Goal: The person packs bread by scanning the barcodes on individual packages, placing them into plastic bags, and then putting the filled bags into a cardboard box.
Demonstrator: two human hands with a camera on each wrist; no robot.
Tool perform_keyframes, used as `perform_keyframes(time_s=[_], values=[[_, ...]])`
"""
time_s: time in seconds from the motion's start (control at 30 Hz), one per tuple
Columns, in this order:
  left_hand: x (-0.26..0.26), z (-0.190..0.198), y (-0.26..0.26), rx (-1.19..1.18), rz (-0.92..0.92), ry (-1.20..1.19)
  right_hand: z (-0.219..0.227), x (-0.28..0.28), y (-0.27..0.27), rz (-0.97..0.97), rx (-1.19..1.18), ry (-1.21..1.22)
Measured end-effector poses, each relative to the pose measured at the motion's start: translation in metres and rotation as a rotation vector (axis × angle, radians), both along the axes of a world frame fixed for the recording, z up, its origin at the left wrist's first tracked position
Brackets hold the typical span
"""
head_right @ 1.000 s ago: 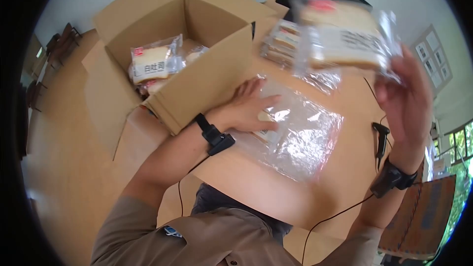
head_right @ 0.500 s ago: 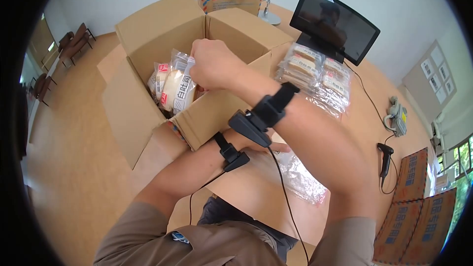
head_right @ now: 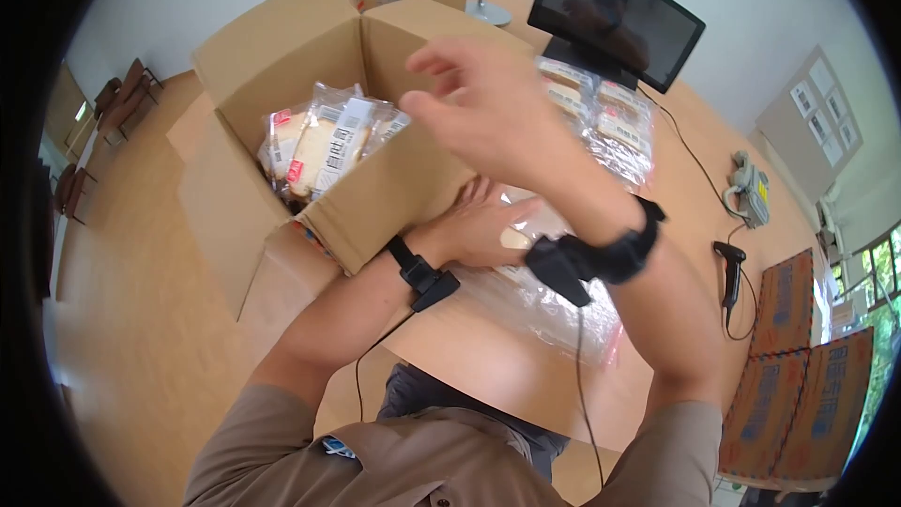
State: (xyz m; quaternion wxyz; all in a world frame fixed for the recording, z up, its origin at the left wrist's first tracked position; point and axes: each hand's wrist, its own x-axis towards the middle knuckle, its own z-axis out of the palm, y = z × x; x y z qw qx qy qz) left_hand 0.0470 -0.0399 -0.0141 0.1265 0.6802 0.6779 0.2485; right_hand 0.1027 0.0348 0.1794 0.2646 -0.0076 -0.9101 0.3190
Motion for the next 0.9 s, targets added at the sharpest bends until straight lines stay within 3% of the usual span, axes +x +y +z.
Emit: perform_keyframes(time_s=[0.17,0.27,0.33,0.47,0.63,0.83,0.9], values=[[0.003,0.002,0.006,-0.032,0.073,0.067,0.007,0.131,0.063,-0.025,-0.35,-0.097],[0.001,0.0,0.004,-0.004,0.068,0.026,-0.008,0.208,0.088,-0.259,-0.429,-0.187],[-0.001,-0.006,0.007,0.023,0.067,0.02,-0.035,0.254,0.103,-0.526,-0.593,-0.239],[-0.002,-0.009,0.007,0.038,0.082,0.039,-0.093,0.322,0.119,-0.634,-0.672,-0.528],[-0.003,-0.01,0.008,0.037,0.071,0.04,-0.136,0.323,0.1,-0.525,-0.785,-0.516],[-0.005,-0.013,0.009,0.026,0.05,0.053,-0.137,0.299,0.091,-0.655,-0.729,-0.583],[-0.005,-0.012,0.009,0.003,0.065,0.049,-0.145,0.295,0.092,-0.604,-0.722,-0.515]])
